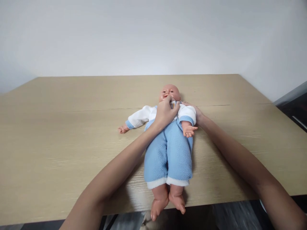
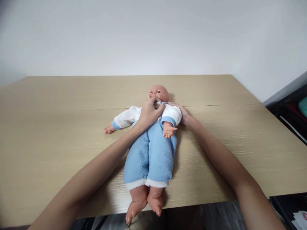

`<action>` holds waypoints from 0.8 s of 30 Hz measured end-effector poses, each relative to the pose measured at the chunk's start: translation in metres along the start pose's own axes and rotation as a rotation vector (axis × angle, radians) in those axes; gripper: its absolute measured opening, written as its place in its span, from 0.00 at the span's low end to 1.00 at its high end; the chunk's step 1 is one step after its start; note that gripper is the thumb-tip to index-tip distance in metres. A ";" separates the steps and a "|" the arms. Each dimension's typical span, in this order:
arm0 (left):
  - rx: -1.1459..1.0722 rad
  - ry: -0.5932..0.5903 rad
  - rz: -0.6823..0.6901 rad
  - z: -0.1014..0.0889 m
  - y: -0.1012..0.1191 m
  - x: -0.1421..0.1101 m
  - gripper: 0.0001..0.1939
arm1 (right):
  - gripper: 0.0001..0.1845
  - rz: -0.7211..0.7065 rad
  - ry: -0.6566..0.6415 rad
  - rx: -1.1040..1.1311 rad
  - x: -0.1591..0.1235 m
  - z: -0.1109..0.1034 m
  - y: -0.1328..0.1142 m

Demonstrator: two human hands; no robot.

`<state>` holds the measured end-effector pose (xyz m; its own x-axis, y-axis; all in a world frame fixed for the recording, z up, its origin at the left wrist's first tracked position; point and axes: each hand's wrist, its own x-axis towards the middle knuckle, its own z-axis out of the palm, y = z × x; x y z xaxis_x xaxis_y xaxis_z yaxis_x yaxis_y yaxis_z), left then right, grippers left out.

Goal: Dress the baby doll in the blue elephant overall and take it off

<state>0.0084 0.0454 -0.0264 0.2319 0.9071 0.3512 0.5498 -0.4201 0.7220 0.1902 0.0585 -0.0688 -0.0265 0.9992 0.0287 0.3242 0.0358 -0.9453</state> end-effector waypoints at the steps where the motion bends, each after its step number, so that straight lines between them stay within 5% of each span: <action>1: 0.009 0.011 -0.002 0.001 -0.001 0.000 0.12 | 0.40 0.018 -0.018 0.064 0.001 0.001 0.000; 5: 0.020 0.014 0.022 0.004 -0.006 0.000 0.08 | 0.35 0.123 -0.039 0.320 -0.011 0.001 0.006; 10: 0.069 -0.041 0.100 0.006 -0.006 -0.002 0.10 | 0.32 0.174 0.047 0.380 -0.050 -0.016 0.015; 16: 0.134 -0.104 0.114 0.005 -0.001 -0.003 0.07 | 0.48 0.240 -0.077 0.263 -0.096 -0.067 0.021; 24: 0.144 -0.122 0.115 0.006 0.000 -0.003 0.08 | 0.31 0.068 0.074 -0.049 -0.105 -0.119 0.040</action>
<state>0.0124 0.0427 -0.0318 0.3903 0.8533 0.3457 0.6206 -0.5212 0.5858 0.3186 -0.0431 -0.0704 0.0664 0.9978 -0.0089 0.3689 -0.0328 -0.9289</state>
